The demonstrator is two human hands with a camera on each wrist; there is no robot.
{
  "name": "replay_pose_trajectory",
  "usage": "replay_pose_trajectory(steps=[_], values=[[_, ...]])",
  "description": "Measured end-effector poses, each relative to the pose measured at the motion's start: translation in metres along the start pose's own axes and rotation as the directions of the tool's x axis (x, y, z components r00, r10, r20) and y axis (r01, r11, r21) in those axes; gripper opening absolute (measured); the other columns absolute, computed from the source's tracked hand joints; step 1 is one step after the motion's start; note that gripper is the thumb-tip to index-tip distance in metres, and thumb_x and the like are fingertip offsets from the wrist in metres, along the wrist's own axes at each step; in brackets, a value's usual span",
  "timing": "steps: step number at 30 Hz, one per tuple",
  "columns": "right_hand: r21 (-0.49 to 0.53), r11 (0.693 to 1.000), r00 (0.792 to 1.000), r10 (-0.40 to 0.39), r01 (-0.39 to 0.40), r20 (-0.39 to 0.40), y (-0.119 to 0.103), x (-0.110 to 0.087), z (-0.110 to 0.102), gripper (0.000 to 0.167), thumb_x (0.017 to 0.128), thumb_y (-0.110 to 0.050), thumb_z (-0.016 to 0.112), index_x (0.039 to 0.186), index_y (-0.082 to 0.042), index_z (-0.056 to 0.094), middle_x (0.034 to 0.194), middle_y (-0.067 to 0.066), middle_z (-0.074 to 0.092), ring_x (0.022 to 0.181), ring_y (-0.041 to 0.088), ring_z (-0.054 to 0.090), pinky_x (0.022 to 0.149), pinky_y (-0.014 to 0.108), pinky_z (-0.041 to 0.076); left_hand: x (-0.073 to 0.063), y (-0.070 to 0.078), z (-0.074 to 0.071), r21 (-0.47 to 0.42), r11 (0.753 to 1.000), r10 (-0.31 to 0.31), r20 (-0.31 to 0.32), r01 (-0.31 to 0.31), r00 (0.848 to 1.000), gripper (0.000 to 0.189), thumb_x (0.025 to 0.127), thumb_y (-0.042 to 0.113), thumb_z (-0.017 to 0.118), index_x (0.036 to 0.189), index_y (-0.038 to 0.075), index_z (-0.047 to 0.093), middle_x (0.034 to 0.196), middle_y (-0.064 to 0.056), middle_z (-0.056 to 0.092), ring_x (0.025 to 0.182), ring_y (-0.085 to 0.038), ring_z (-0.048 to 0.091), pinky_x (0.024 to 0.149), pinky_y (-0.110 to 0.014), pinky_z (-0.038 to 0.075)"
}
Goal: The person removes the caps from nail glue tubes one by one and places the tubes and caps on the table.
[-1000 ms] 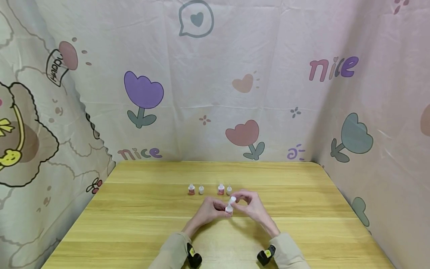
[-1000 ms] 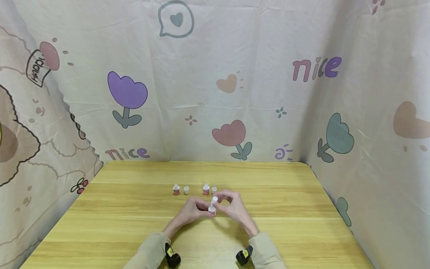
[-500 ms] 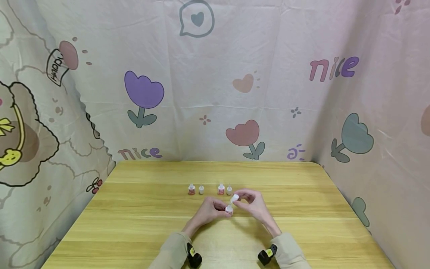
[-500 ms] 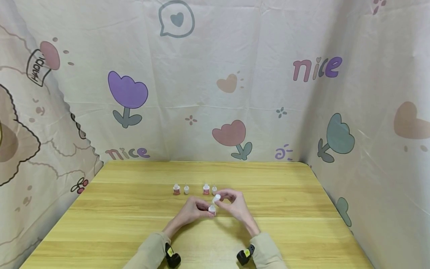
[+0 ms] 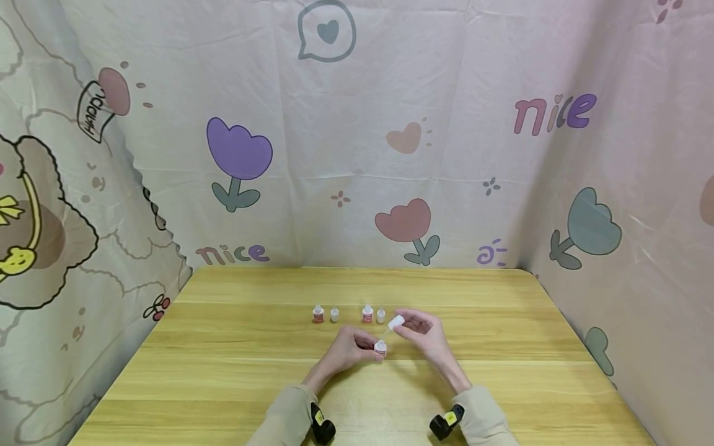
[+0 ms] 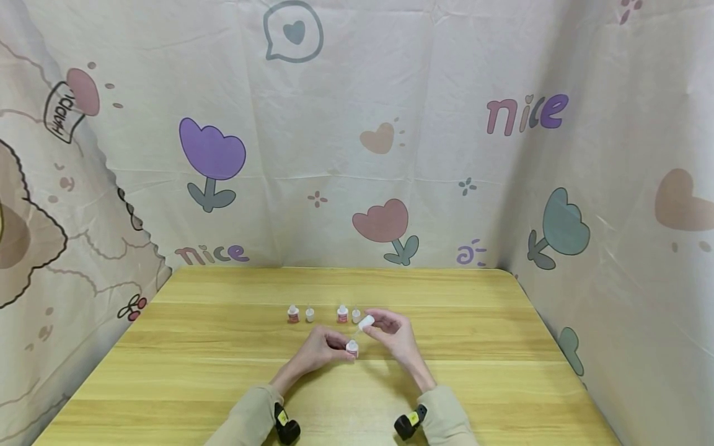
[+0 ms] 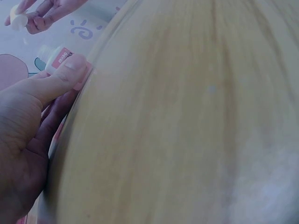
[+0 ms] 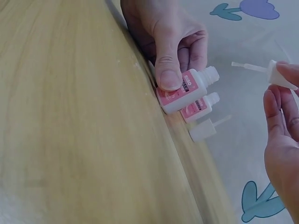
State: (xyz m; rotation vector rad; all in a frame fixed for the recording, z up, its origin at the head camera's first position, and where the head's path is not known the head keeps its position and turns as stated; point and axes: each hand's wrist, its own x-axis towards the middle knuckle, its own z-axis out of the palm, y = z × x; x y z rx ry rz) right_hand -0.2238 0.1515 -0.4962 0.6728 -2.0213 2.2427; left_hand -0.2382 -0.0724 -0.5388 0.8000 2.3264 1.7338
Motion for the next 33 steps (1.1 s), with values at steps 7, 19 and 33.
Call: replay_pose_trajectory(steps=[7, 19, 33], values=[[0.072, 0.997, 1.000, -0.021, 0.022, -0.008, 0.003, -0.001, -0.005, 0.033, 0.089, 0.005, 0.068, 0.122, 0.008, 0.064, 0.106, -0.006, 0.073, 0.095, 0.002, 0.067, 0.086, 0.018, 0.056, 0.000, 0.000, 0.000, 0.003, 1.000, 0.002, 0.001, -0.002, 1.000, 0.020, 0.079, 0.011, 0.086, 0.097, 0.005, 0.080, 0.092, -0.013, 0.079, 0.082, -0.017, 0.077, 0.074, -0.021, 0.060], [0.107, 0.994, 1.000, -0.023, 0.023, 0.001, 0.003, -0.002, -0.008, 0.035, 0.090, 0.007, 0.066, 0.119, 0.023, 0.052, 0.106, -0.008, 0.070, 0.095, 0.002, 0.066, 0.086, 0.017, 0.056, -0.001, 0.000, 0.000, 0.002, 1.000, -0.004, -0.010, 0.004, 1.000, 0.020, 0.078, 0.011, 0.086, 0.097, 0.005, 0.079, 0.091, -0.014, 0.079, 0.079, -0.013, 0.076, 0.073, -0.020, 0.059], [0.057, 0.996, 0.998, 0.064, -0.062, -0.020, 0.002, -0.002, -0.010, 0.032, 0.088, 0.005, 0.069, 0.112, 0.022, 0.055, 0.100, -0.008, 0.075, 0.095, 0.006, 0.071, 0.088, 0.023, 0.058, 0.000, 0.001, 0.000, -0.003, 1.000, 0.000, -0.004, 0.000, 1.000, 0.021, 0.078, 0.010, 0.086, 0.097, 0.005, 0.079, 0.092, -0.014, 0.079, 0.078, -0.008, 0.075, 0.073, -0.020, 0.059]])
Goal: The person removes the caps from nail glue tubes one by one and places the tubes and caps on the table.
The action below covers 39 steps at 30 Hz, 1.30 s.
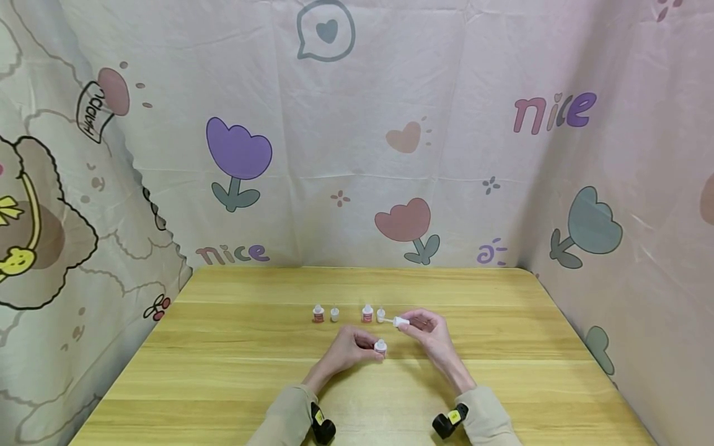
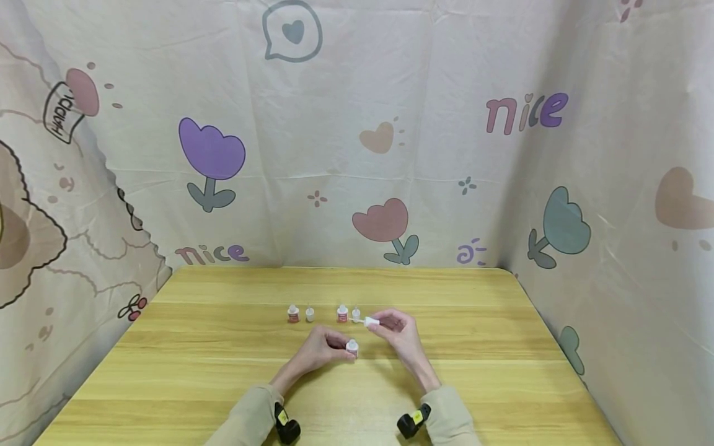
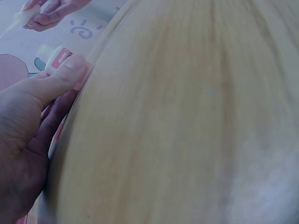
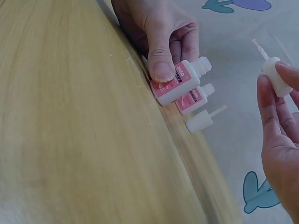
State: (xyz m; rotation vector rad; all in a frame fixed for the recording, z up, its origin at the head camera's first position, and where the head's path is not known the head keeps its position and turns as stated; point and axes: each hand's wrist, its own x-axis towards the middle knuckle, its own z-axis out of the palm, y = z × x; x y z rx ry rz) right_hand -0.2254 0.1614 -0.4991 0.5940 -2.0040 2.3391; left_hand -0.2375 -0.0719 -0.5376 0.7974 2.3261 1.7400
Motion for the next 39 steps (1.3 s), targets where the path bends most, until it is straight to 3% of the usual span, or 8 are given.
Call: replay_pose_trajectory(steps=[7, 14, 18, 23, 34, 39], values=[[0.017, 0.999, 0.999, 0.034, -0.034, 0.011, 0.0021, 0.0010, -0.0007, 0.028, 0.091, -0.002, 0.069, 0.114, 0.013, 0.061, 0.102, -0.006, 0.073, 0.092, 0.008, 0.072, 0.089, 0.024, 0.058, 0.0001, -0.0002, 0.0000, 0.002, 1.000, -0.006, -0.004, 0.006, 1.000, 0.021, 0.078, 0.010, 0.086, 0.097, 0.006, 0.079, 0.091, -0.014, 0.079, 0.078, -0.008, 0.075, 0.072, -0.019, 0.059], [-0.092, 0.992, 0.996, 0.087, -0.086, 0.003, 0.0045, 0.0035, -0.0010, 0.039, 0.097, -0.005, 0.060, 0.127, 0.019, 0.054, 0.093, -0.009, 0.073, 0.085, 0.003, 0.066, 0.085, 0.019, 0.054, -0.0001, 0.0023, -0.0010, -0.005, 1.000, -0.010, -0.001, 0.010, 1.000, 0.020, 0.078, 0.011, 0.086, 0.096, 0.007, 0.080, 0.091, -0.013, 0.079, 0.078, -0.006, 0.074, 0.073, -0.019, 0.058], [-0.158, 0.976, 0.988, 0.152, -0.151, -0.010, 0.0026, 0.0046, 0.0001, 0.039, 0.100, -0.008, 0.056, 0.128, 0.019, 0.054, 0.087, -0.011, 0.069, 0.083, 0.002, 0.062, 0.084, 0.018, 0.051, 0.0002, 0.0026, -0.0011, -0.008, 1.000, 0.000, -0.001, 0.000, 1.000, 0.020, 0.078, 0.012, 0.086, 0.097, 0.006, 0.080, 0.090, -0.013, 0.079, 0.078, -0.006, 0.075, 0.072, -0.019, 0.058], [-0.167, 0.972, 0.985, 0.173, -0.168, 0.014, 0.0018, 0.0044, 0.0008, 0.037, 0.104, -0.008, 0.051, 0.126, 0.022, 0.053, 0.086, -0.008, 0.064, 0.082, 0.002, 0.059, 0.082, 0.018, 0.049, 0.0004, 0.0013, -0.0010, -0.008, 1.000, 0.007, -0.006, -0.007, 1.000, 0.021, 0.078, 0.011, 0.086, 0.097, 0.006, 0.080, 0.090, -0.013, 0.079, 0.078, -0.009, 0.075, 0.072, -0.019, 0.058], [-0.205, 0.951, 0.973, 0.230, -0.230, -0.024, 0.0017, 0.0049, -0.0005, 0.034, 0.102, -0.006, 0.053, 0.127, 0.016, 0.056, 0.093, 0.001, 0.065, 0.085, 0.007, 0.059, 0.079, 0.023, 0.051, 0.0005, 0.0004, -0.0008, 0.006, 1.000, -0.007, -0.009, 0.007, 1.000, 0.021, 0.077, 0.012, 0.087, 0.097, 0.008, 0.080, 0.091, -0.012, 0.079, 0.079, -0.009, 0.075, 0.073, -0.019, 0.059], [-0.217, 0.951, 0.975, 0.222, -0.219, -0.011, 0.0018, 0.0047, -0.0003, 0.034, 0.101, -0.006, 0.055, 0.126, 0.016, 0.056, 0.095, 0.003, 0.065, 0.086, 0.008, 0.060, 0.081, 0.023, 0.052, 0.0007, 0.0007, -0.0006, 0.008, 1.000, -0.003, -0.004, 0.003, 1.000, 0.021, 0.077, 0.011, 0.087, 0.097, 0.007, 0.080, 0.091, -0.012, 0.079, 0.078, -0.008, 0.075, 0.073, -0.019, 0.059]])
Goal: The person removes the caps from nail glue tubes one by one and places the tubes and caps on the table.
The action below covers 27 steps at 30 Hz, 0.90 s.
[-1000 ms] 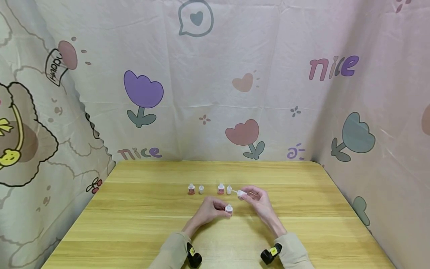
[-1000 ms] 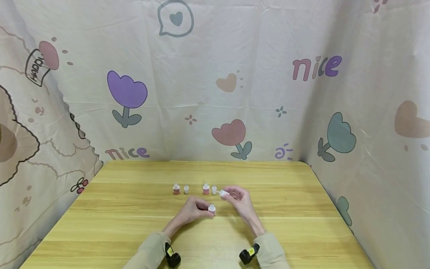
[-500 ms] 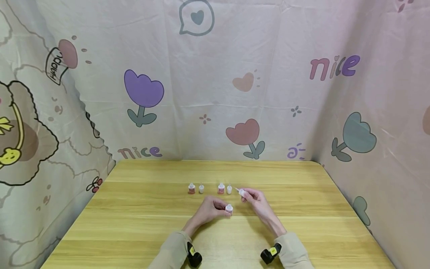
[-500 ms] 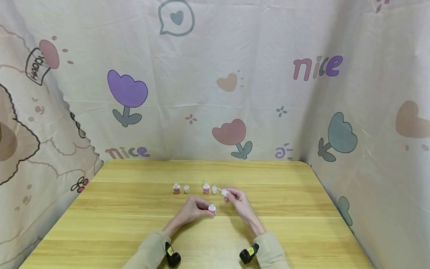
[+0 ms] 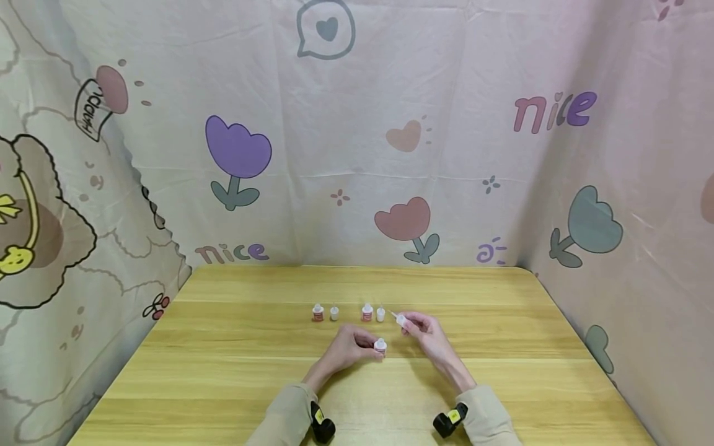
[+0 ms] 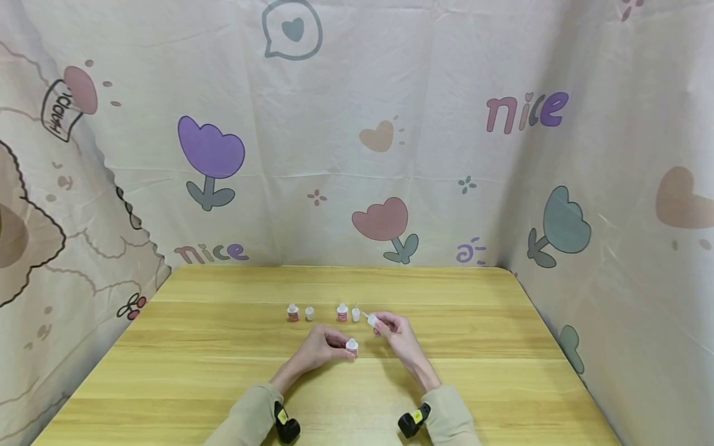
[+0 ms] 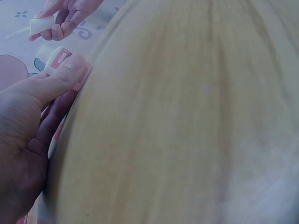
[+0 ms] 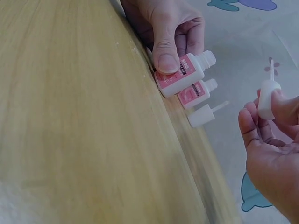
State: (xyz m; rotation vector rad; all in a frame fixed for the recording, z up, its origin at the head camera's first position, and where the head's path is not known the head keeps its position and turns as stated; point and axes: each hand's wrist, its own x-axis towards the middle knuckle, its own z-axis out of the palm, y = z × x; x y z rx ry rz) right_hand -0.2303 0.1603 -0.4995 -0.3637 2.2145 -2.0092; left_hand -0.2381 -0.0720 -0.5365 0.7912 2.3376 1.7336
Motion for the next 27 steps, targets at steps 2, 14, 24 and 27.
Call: replay_pose_trajectory(steps=[2, 14, 24, 27], values=[[0.004, 1.000, 1.000, -0.004, 0.004, 0.003, 0.000, 0.000, 0.000, 0.033, 0.101, -0.005, 0.055, 0.126, 0.016, 0.057, 0.094, 0.002, 0.065, 0.085, 0.007, 0.059, 0.080, 0.023, 0.051, 0.000, 0.000, 0.000, 0.001, 1.000, -0.002, 0.000, 0.002, 1.000, 0.021, 0.077, 0.011, 0.087, 0.097, 0.007, 0.080, 0.090, -0.012, 0.079, 0.078, -0.007, 0.075, 0.073, -0.019, 0.059], [0.044, 0.999, 0.998, -0.033, 0.031, 0.061, 0.001, -0.002, -0.004, 0.039, 0.099, -0.005, 0.056, 0.129, 0.020, 0.050, 0.096, -0.006, 0.066, 0.088, 0.008, 0.061, 0.084, 0.024, 0.055, -0.001, 0.001, 0.001, -0.002, 1.000, -0.010, -0.002, 0.010, 1.000, 0.021, 0.077, 0.010, 0.086, 0.097, 0.007, 0.080, 0.091, -0.012, 0.079, 0.078, -0.005, 0.074, 0.073, -0.019, 0.059], [0.043, 0.994, 0.991, -0.102, 0.098, 0.085, 0.005, -0.002, -0.008, 0.038, 0.097, -0.002, 0.059, 0.126, 0.021, 0.050, 0.101, -0.006, 0.070, 0.090, 0.006, 0.065, 0.087, 0.024, 0.057, -0.001, 0.003, 0.001, 0.000, 1.000, -0.013, -0.005, 0.013, 1.000, 0.020, 0.077, 0.010, 0.086, 0.096, 0.007, 0.080, 0.091, -0.012, 0.079, 0.077, -0.005, 0.074, 0.073, -0.019, 0.059], [0.023, 0.993, 0.990, -0.114, 0.112, 0.089, 0.007, -0.002, -0.011, 0.038, 0.096, -0.001, 0.061, 0.125, 0.021, 0.050, 0.107, 0.014, 0.069, 0.090, 0.005, 0.066, 0.087, 0.025, 0.058, -0.001, 0.003, 0.000, 0.000, 1.000, -0.013, -0.006, 0.013, 1.000, 0.020, 0.077, 0.009, 0.086, 0.096, 0.007, 0.080, 0.091, -0.013, 0.079, 0.077, -0.005, 0.074, 0.073, -0.020, 0.059]])
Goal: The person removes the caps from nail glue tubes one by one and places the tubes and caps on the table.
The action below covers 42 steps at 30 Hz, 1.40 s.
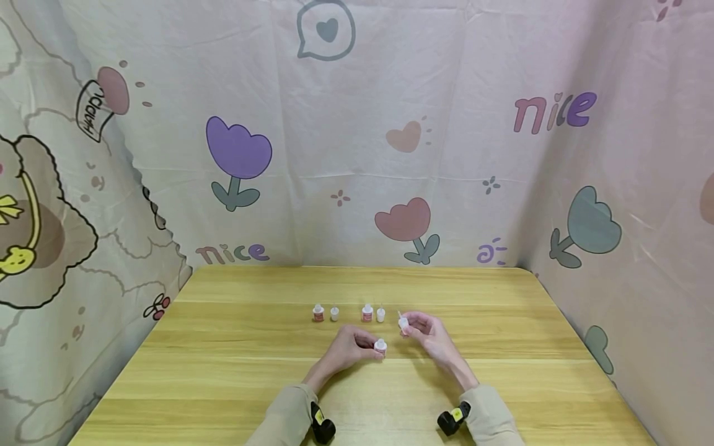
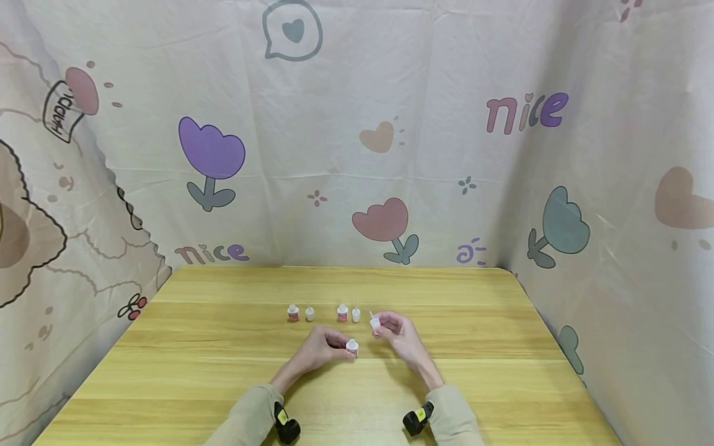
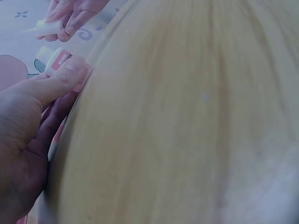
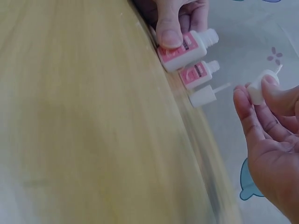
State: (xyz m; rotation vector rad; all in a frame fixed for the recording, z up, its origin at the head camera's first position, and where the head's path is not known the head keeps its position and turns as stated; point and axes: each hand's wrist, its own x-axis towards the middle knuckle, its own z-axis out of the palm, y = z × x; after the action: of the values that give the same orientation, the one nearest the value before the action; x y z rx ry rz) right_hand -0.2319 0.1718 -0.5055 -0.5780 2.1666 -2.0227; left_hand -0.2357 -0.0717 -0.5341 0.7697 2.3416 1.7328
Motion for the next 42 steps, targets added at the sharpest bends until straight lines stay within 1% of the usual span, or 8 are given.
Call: replay_pose_trajectory(steps=[3, 6, 14, 18, 23, 30, 33, 42], values=[[-0.043, 0.999, 1.000, -0.003, 0.004, 0.004, 0.002, 0.000, -0.004, 0.038, 0.094, 0.000, 0.063, 0.125, 0.019, 0.051, 0.113, 0.034, 0.062, 0.090, 0.005, 0.067, 0.088, 0.024, 0.058, 0.000, 0.000, 0.000, 0.002, 1.000, 0.001, -0.003, -0.001, 1.000, 0.020, 0.077, 0.010, 0.086, 0.096, 0.007, 0.080, 0.091, -0.012, 0.079, 0.077, -0.006, 0.074, 0.073, -0.020, 0.059], [-0.109, 0.994, 1.000, 0.013, -0.013, 0.002, 0.003, 0.000, -0.008, 0.040, 0.093, -0.001, 0.065, 0.126, 0.017, 0.052, 0.118, 0.040, 0.059, 0.092, 0.004, 0.067, 0.089, 0.021, 0.056, 0.000, 0.000, 0.001, 0.012, 1.000, 0.002, -0.010, -0.002, 1.000, 0.020, 0.077, 0.010, 0.087, 0.096, 0.007, 0.080, 0.091, -0.012, 0.079, 0.077, -0.007, 0.074, 0.072, -0.020, 0.059], [-0.231, 0.971, 0.998, 0.063, -0.066, -0.020, 0.004, 0.001, -0.020, 0.043, 0.089, -0.005, 0.072, 0.125, 0.012, 0.057, 0.116, 0.030, 0.065, 0.097, 0.009, 0.065, 0.088, 0.017, 0.053, -0.002, 0.001, 0.005, 0.038, 0.999, 0.029, -0.044, -0.027, 0.999, 0.019, 0.077, 0.010, 0.086, 0.095, 0.006, 0.079, 0.089, -0.013, 0.079, 0.073, -0.008, 0.072, 0.068, -0.020, 0.059], [-0.242, 0.969, 0.999, 0.054, -0.054, -0.007, 0.005, 0.003, -0.027, 0.040, 0.087, -0.003, 0.073, 0.121, 0.013, 0.059, 0.112, 0.031, 0.068, 0.094, 0.012, 0.068, 0.086, 0.018, 0.054, -0.001, 0.003, 0.009, 0.070, 0.997, 0.020, -0.072, -0.015, 0.997, 0.020, 0.078, 0.012, 0.086, 0.096, 0.006, 0.079, 0.089, -0.011, 0.079, 0.074, -0.007, 0.072, 0.069, -0.020, 0.059], [-0.237, 0.969, 0.998, 0.067, -0.067, -0.006, 0.011, 0.005, -0.035, 0.036, 0.084, -0.001, 0.076, 0.116, 0.012, 0.061, 0.107, 0.030, 0.068, 0.088, 0.008, 0.067, 0.082, 0.018, 0.055, 0.002, 0.006, 0.015, 0.081, 0.997, 0.012, -0.112, -0.003, 0.994, 0.019, 0.079, 0.013, 0.086, 0.096, 0.008, 0.080, 0.089, -0.009, 0.079, 0.076, -0.006, 0.073, 0.072, -0.019, 0.058], [-0.248, 0.968, 0.999, 0.045, -0.046, -0.008, 0.017, 0.008, -0.044, 0.032, 0.083, 0.002, 0.076, 0.110, 0.015, 0.062, 0.100, 0.028, 0.069, 0.082, 0.006, 0.064, 0.078, 0.017, 0.056, 0.013, 0.010, 0.029, 0.083, 0.997, 0.007, -0.155, 0.006, 0.988, 0.019, 0.081, 0.009, 0.083, 0.099, 0.006, 0.079, 0.091, -0.010, 0.079, 0.078, -0.007, 0.073, 0.074, -0.018, 0.058], [-0.264, 0.962, 0.998, 0.064, -0.068, -0.025, 0.018, 0.009, -0.048, 0.032, 0.083, 0.003, 0.076, 0.110, 0.015, 0.063, 0.100, 0.028, 0.069, 0.082, 0.006, 0.064, 0.077, 0.017, 0.055, 0.019, 0.012, 0.037, 0.105, 0.994, 0.019, -0.181, 0.000, 0.983, 0.018, 0.081, 0.007, 0.083, 0.098, 0.006, 0.078, 0.092, -0.011, 0.079, 0.078, -0.007, 0.072, 0.073, -0.018, 0.058], [-0.271, 0.955, 0.992, 0.102, -0.119, -0.075, 0.019, 0.010, -0.056, 0.035, 0.081, 0.003, 0.077, 0.112, 0.013, 0.064, 0.102, 0.028, 0.069, 0.086, 0.015, 0.065, 0.077, 0.018, 0.055, 0.034, 0.019, 0.056, 0.131, 0.991, 0.004, -0.253, 0.030, 0.967, 0.018, 0.081, 0.006, 0.082, 0.097, 0.004, 0.078, 0.089, -0.010, 0.079, 0.077, -0.010, 0.072, 0.071, -0.018, 0.057]])
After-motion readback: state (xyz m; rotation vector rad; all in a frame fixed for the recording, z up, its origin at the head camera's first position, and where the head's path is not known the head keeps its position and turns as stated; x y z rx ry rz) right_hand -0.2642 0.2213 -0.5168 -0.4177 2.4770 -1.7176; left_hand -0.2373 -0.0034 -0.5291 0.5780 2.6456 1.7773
